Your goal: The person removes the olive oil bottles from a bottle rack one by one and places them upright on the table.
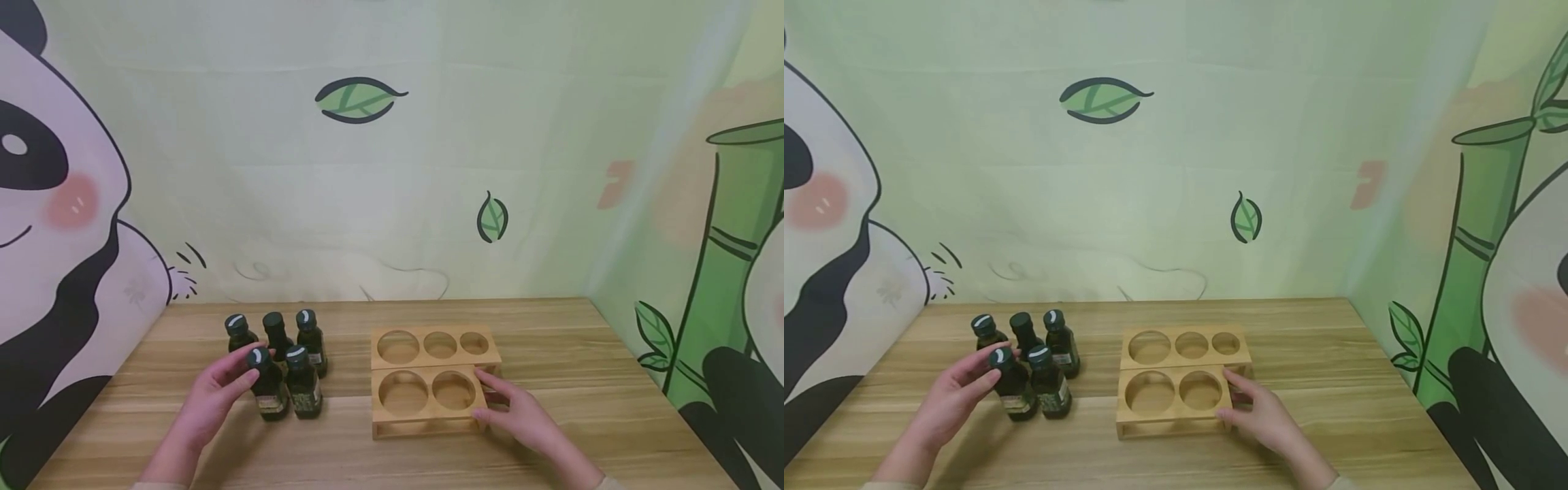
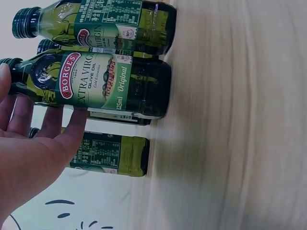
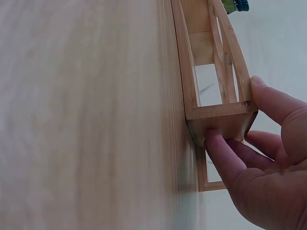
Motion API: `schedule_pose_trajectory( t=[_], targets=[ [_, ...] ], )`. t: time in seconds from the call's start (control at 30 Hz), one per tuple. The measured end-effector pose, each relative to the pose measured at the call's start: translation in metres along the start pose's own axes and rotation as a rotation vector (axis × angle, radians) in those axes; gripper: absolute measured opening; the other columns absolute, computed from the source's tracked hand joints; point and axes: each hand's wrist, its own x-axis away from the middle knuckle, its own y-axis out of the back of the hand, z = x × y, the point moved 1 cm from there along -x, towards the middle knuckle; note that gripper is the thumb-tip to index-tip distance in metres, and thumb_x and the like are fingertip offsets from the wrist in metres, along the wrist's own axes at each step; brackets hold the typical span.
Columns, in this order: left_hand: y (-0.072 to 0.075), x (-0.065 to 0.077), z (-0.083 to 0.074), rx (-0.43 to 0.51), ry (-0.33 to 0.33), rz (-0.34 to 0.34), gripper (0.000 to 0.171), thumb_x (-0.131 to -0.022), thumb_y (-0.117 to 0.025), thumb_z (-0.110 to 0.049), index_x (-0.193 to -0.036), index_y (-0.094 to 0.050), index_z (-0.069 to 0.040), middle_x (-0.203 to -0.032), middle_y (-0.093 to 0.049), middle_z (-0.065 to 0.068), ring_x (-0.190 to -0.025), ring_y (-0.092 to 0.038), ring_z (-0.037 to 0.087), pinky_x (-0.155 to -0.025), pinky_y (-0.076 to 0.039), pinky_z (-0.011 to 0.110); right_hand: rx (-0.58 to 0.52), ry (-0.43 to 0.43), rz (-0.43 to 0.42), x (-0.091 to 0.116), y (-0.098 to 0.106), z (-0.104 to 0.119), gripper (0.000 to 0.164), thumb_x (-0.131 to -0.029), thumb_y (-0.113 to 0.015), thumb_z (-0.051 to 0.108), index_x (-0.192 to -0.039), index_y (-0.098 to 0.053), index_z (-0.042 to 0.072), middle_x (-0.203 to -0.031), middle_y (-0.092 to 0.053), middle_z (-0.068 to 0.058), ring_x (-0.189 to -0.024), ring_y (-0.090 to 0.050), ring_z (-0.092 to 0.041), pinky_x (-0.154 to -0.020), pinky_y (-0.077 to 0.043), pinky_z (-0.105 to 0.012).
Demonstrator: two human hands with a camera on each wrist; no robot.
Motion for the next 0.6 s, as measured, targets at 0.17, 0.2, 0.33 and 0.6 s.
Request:
schedule_pose_trajectory(
  t=[0.17, 0.2, 0.33, 0.6],
  targets=[
    [0.001, 0.002, -0.003, -0.116, 0.011, -0.015, 0.049, -0.098, -0.061, -0.010, -0.145, -0.048, -0.004, -0.127, -0.063, -0.017, -0.112, -0.058, -0.001, -0.089, -0.047, 0.017, 0.030, 0.012, 0.001, -0.001, 0.001, -0.002, 0.074, -0.087, -0.077, 0.027, -0.147, -0.043, -0.001, -0.145, -0.046, -0.026, -0.119, -0.056, -0.042, -0.092, -0.052, -0.043],
    [0.001, 0.003, -0.004, -0.156, 0.020, -0.025, 0.050, -0.099, -0.062, -0.013, -0.146, -0.047, -0.003, -0.127, -0.063, -0.015, -0.111, -0.058, -0.001, -0.088, -0.047, 0.017, 0.040, 0.016, 0.001, 0.000, 0.001, -0.002, 0.073, -0.087, -0.077, 0.027, -0.147, -0.044, -0.001, -0.144, -0.047, -0.025, -0.120, -0.056, -0.042, -0.092, -0.052, -0.043],
    [0.002, 0.008, -0.009, -0.289, 0.056, -0.064, 0.054, -0.098, -0.064, -0.020, -0.146, -0.046, -0.004, -0.134, -0.059, 0.005, -0.107, -0.055, -0.006, -0.087, -0.047, 0.017, 0.069, 0.045, 0.000, 0.001, 0.002, -0.002, 0.072, -0.088, -0.076, 0.028, -0.146, -0.044, -0.002, -0.142, -0.049, -0.026, -0.121, -0.055, -0.042, -0.093, -0.052, -0.043],
    [0.002, 0.018, -0.018, -0.580, -0.023, -0.123, 0.059, -0.094, -0.070, -0.023, -0.143, -0.047, 0.000, -0.138, -0.053, 0.025, -0.121, -0.055, 0.030, -0.095, -0.049, 0.031, 0.285, 0.188, -0.088, 0.004, 0.004, 0.008, 0.067, -0.091, -0.072, 0.029, -0.144, -0.046, -0.003, -0.145, -0.046, -0.025, -0.128, -0.047, -0.045, -0.098, -0.046, -0.054]
  ],
)
